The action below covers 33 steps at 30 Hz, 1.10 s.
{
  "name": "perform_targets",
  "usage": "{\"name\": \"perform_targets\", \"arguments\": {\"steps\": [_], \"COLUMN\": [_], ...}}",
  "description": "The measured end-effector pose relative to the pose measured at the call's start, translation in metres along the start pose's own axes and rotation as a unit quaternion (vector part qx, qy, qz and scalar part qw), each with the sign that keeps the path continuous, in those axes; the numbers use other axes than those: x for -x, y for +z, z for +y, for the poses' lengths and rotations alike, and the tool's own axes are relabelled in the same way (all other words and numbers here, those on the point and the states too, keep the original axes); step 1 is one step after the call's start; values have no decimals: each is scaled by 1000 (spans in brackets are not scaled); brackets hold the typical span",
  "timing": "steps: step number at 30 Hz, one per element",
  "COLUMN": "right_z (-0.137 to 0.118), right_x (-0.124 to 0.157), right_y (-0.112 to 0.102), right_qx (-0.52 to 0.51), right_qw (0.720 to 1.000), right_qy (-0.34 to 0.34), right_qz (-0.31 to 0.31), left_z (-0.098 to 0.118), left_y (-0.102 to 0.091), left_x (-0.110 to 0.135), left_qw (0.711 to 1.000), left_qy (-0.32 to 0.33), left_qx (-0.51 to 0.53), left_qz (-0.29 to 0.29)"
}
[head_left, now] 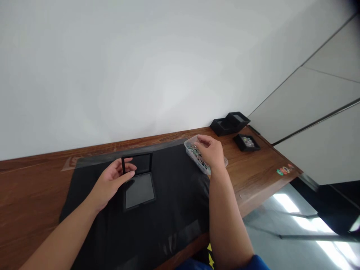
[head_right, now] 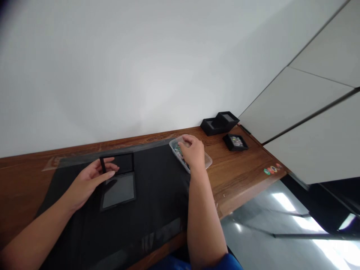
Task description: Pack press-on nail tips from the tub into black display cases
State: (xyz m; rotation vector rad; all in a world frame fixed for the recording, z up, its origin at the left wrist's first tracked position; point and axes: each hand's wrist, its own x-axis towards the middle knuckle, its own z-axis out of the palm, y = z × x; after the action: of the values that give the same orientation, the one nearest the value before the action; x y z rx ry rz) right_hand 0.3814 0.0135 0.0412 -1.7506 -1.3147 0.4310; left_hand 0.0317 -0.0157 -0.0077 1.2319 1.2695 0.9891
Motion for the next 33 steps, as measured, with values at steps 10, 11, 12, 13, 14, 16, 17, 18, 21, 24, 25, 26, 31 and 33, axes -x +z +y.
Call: {"name": "perform_targets", "arguments": {"steps": [10,11,12,13,14,16,17,18,21,24,25,26,31,33], "right_z": [-8,-7,-7,-6,-5,-3,-2,-1,0,3,4,5,12,15], "right_x": [4,4,4,3,3,2,2,2,1,1,1,0,0,0], "right_y": [1,1,1,1,0,0,-1,-1,-1,1,2,2,5,6], "right_qx": [-54,-53,-45,-26,6,84,117,140,165,182,186,189,202,204], "right_qw": [998,998,999,999,1000,994,990,986,980,974,972,971,964,963], "right_qy": [30,23,16,13,17,37,48,55,61,64,65,67,90,95], "right_qz": [-14,-13,-14,-17,-26,-51,-62,-72,-89,-116,-125,-132,-149,-151], "left_z": [5,6,7,7,7,6,5,4,3,3,3,3,2,0], "left_y": [2,3,3,3,3,3,2,2,1,1,1,1,1,0], "left_x": [1,2,2,2,2,2,2,2,2,2,2,2,1,1], "left_qw": [999,999,999,999,999,999,999,999,999,999,999,999,999,999], "left_qy": [-43,-44,-44,-44,-43,-39,-38,-38,-39,-41,-43,-44,-50,-51], "left_qx": [18,16,14,13,12,9,8,7,4,-1,-2,-3,-3,-3], "left_qz": [17,18,17,17,17,17,15,15,7,-2,-4,-4,-9,-12]}}
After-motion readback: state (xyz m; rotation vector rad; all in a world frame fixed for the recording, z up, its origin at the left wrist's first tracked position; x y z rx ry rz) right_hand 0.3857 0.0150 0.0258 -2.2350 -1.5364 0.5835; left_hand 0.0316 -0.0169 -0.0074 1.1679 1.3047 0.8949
